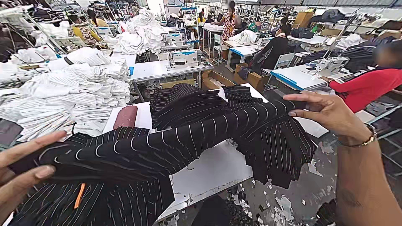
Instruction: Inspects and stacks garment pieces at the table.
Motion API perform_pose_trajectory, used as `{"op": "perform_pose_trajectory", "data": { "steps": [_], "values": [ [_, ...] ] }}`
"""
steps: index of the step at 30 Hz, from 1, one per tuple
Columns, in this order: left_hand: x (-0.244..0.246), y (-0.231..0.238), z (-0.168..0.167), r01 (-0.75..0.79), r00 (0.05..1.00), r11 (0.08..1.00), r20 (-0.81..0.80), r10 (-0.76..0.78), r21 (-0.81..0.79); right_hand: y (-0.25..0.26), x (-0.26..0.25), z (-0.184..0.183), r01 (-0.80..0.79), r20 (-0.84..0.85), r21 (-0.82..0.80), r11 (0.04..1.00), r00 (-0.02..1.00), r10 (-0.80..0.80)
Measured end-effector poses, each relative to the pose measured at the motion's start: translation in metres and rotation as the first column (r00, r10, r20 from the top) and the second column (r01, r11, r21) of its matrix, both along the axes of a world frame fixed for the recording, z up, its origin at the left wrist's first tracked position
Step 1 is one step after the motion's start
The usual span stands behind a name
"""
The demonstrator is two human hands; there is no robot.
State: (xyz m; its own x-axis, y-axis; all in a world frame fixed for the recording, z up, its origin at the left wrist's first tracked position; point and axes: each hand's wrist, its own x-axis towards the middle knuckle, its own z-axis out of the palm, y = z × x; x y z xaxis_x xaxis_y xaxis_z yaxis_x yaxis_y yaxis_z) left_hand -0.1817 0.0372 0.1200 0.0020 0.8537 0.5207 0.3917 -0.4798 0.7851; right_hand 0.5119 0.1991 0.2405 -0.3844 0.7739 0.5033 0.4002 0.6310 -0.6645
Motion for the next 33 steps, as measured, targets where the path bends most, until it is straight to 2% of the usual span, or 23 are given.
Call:
{"op": "perform_pose_trajectory", "data": {
  "steps": [2,4,5,7,9,11,12,13,14,16,17,18,19,20,21,22,23,25,26,27,28,30,33],
  "values": [
    [0.034,-0.007,0.023,-0.073,0.997,0.988,-0.026,0.070,-0.134,0.005,0.009,-0.001,0.135,0.175,0.109,0.985,0.973,-0.153],
    [0.051,0.007,0.026,-0.183,0.953,0.977,-0.263,0.150,-0.107,0.024,0.008,-0.013,0.240,0.244,0.195,0.951,0.927,-0.284],
    [0.063,0.016,0.026,-0.293,0.896,0.954,-0.365,0.254,-0.056,0.034,0.004,-0.020,0.267,0.230,0.197,0.943,0.923,-0.309],
    [0.081,0.032,0.022,-0.458,0.806,0.889,-0.411,0.426,0.025,0.045,-0.005,-0.024,0.279,0.143,0.165,0.946,0.942,-0.303],
    [0.091,0.038,0.018,-0.596,0.706,0.794,-0.391,0.590,0.122,0.034,-0.021,-0.022,0.252,-0.092,0.071,0.965,0.965,-0.245],
    [0.092,0.029,0.008,-0.716,0.582,0.664,-0.340,0.739,0.217,0.006,-0.041,-0.028,0.138,-0.330,-0.066,0.988,0.932,-0.152],
    [0.088,0.021,-0.002,-0.770,0.517,0.591,-0.307,0.799,0.239,-0.011,-0.050,-0.037,0.037,-0.375,-0.130,0.991,0.923,-0.084],
    [0.080,0.011,-0.016,-0.814,0.455,0.520,-0.275,0.847,0.257,-0.027,-0.054,-0.049,-0.135,-0.366,-0.180,0.974,0.928,0.061],
    [0.072,0.002,-0.030,-0.847,0.407,0.463,-0.239,0.881,0.263,-0.039,-0.054,-0.058,-0.334,-0.287,-0.226,0.915,0.920,0.265],
    [0.064,-0.006,-0.054,-0.890,0.362,0.362,-0.055,0.931,0.278,-0.050,-0.057,-0.071,-0.662,-0.116,-0.329,0.673,0.736,0.667],
    [0.064,-0.002,-0.059,-0.892,0.395,0.349,0.120,0.911,0.287,-0.050,-0.063,-0.073,-0.745,-0.065,-0.368,0.556,0.618,0.784],
    [0.059,0.006,-0.066,-0.848,0.501,0.406,0.264,0.824,0.340,-0.050,-0.071,-0.072,-0.792,-0.054,-0.378,0.480,0.536,0.842],
    [0.034,0.013,-0.087,-0.642,0.726,0.557,0.181,0.664,0.527,-0.050,-0.080,-0.069,-0.796,-0.058,-0.361,0.485,0.538,0.841],
    [0.015,0.027,-0.097,-0.387,0.872,0.640,0.038,0.489,0.664,-0.051,-0.091,-0.066,-0.774,-0.077,-0.301,0.558,0.603,0.794],
    [0.024,0.047,-0.093,-0.164,0.941,0.667,-0.087,0.326,0.727,-0.050,-0.105,-0.064,-0.725,-0.105,-0.204,0.658,0.685,0.721],
    [0.064,0.065,-0.078,-0.081,0.975,0.662,-0.078,0.207,0.745,-0.047,-0.122,-0.063,-0.682,-0.149,-0.098,0.725,0.730,0.667],
    [0.125,0.072,-0.054,-0.055,0.983,0.699,-0.084,0.163,0.713,-0.043,-0.140,-0.062,-0.666,-0.195,-0.014,0.746,0.733,0.651],
    [0.255,0.073,-0.005,-0.140,0.989,0.745,0.133,0.069,0.653,-0.041,-0.172,-0.065,-0.686,-0.280,0.051,0.726,0.688,0.669],
    [0.299,0.075,-0.003,-0.175,0.976,0.730,0.213,0.041,0.660,-0.043,-0.181,-0.070,-0.689,-0.295,0.056,0.722,0.680,0.671],
    [0.323,0.078,-0.012,-0.147,0.980,0.709,0.199,0.009,0.690,-0.044,-0.185,-0.074,-0.678,-0.298,0.055,0.733,0.689,0.660],
    [0.337,0.076,-0.018,-0.151,0.984,0.694,0.177,0.034,0.703,-0.044,-0.184,-0.076,-0.662,-0.296,0.056,0.748,0.704,0.645],
    [0.337,0.066,-0.031,-0.104,0.992,0.679,0.029,0.121,0.727,-0.044,-0.166,-0.075,-0.575,-0.281,0.078,0.814,0.771,0.572],
    [0.297,0.046,-0.053,-0.142,0.956,0.739,-0.101,0.275,0.659,-0.035,-0.125,-0.065,-0.262,-0.297,0.155,0.953,0.907,0.298]
  ]
}}
